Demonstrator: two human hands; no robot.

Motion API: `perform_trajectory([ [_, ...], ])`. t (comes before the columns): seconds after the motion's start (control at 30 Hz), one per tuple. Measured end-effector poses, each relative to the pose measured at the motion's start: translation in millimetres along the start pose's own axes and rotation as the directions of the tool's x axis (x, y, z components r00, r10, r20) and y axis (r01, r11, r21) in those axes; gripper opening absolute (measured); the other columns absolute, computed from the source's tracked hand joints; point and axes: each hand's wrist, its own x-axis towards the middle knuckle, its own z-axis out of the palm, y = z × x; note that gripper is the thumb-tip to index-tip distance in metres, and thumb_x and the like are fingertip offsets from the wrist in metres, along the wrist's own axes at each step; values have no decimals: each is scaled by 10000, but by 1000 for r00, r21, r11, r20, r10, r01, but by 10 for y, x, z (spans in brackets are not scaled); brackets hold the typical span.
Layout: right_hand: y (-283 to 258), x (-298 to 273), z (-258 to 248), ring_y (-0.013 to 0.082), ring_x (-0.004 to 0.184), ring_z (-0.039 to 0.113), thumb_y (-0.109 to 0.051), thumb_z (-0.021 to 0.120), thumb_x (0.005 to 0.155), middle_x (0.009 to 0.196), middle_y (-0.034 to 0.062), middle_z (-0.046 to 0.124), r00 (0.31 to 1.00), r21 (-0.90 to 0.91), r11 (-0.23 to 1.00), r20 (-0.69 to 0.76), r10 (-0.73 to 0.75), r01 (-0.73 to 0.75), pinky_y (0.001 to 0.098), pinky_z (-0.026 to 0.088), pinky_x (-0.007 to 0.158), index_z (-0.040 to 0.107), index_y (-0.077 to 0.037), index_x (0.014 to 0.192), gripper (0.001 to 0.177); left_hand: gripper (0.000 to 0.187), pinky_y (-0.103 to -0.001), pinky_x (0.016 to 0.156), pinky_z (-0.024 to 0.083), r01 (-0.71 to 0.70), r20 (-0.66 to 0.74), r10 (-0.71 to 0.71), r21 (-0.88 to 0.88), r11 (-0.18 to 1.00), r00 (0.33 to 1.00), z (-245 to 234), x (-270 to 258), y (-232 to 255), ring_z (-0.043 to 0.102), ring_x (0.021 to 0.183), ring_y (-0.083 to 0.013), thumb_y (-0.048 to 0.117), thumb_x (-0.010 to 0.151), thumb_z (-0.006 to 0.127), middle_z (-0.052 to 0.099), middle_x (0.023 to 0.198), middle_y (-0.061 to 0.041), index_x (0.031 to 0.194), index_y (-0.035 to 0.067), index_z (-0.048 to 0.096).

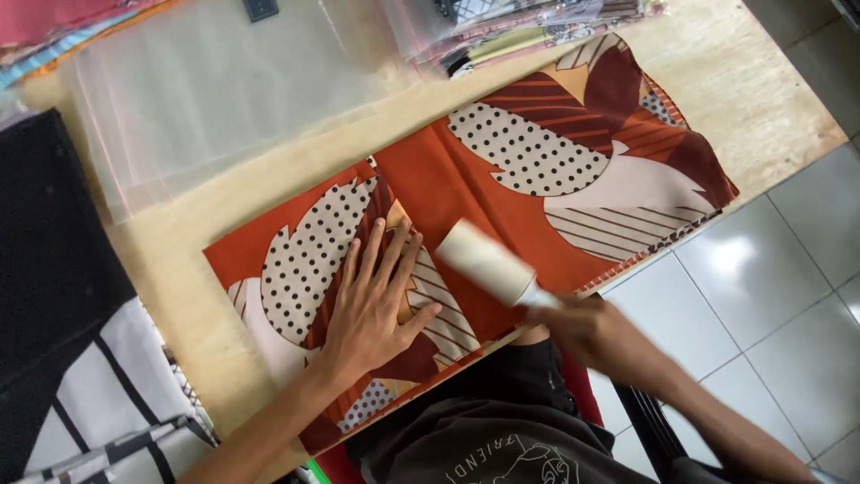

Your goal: The person uses a white cylindrical roller to press and smooth a patterned fabric on a wooden table. They repeatedly roll back and forth over the fabric, adjusting its position and folding the edges to ensure it is flat.

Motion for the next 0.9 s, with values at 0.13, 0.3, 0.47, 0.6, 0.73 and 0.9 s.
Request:
perform_trajectory([
  [0.13,550,-307,-352,251,805,755,-90,525,1011,1010,69,782,964,-283,932,-199,177,-229,398,614,725,711,-99,1208,272,837,-539,1269,165,7,4,-7,-52,999,1000,-46,27,8,169,1580,-327,665,1005,322,217,1699,-100,1623,109,228],
  [0.3,868,-552,-861,320,810,721,-81,585,995,961,80,755,731,-426,608,-518,444,-670,440,522,777,762,-258,1195,320,824,-536,1263,183,3,-2,-3,-37,999,1000,-60,30,12,193,1573,-326,660,1005,330,250,1688,-98,1616,112,258],
  [0.47,551,-430,-785,284,825,689,-112,434,1092,993,147,732,894,-228,914,-381,235,-337,400,528,797,680,-3,1180,284,837,-537,1259,147,32,40,-30,-59,998,999,-48,43,-1,157,1580,-311,656,988,379,224,1699,-79,1625,136,229],
  [0.6,581,-317,-703,318,701,736,-192,571,993,1033,133,768,941,-282,908,-233,247,-309,462,562,610,723,-92,1196,272,828,-546,1256,157,21,38,-19,-52,998,999,-35,39,-2,166,1579,-320,650,988,377,230,1697,-79,1621,132,243],
  [0.73,1107,-564,-958,203,912,734,88,463,962,1099,36,775,839,-311,822,-439,321,-477,361,556,879,746,-126,1224,441,830,-537,1256,156,31,44,-30,-36,999,999,-48,46,15,156,1581,-313,663,994,333,217,1700,-74,1625,134,229],
  [0.9,1036,-548,-868,191,637,583,40,643,1153,863,115,697,714,-398,685,-650,259,-610,363,436,620,800,-139,1308,284,825,-529,1256,163,34,31,-33,-28,999,999,-64,55,14,164,1579,-309,662,996,327,227,1697,-78,1624,135,235],
])
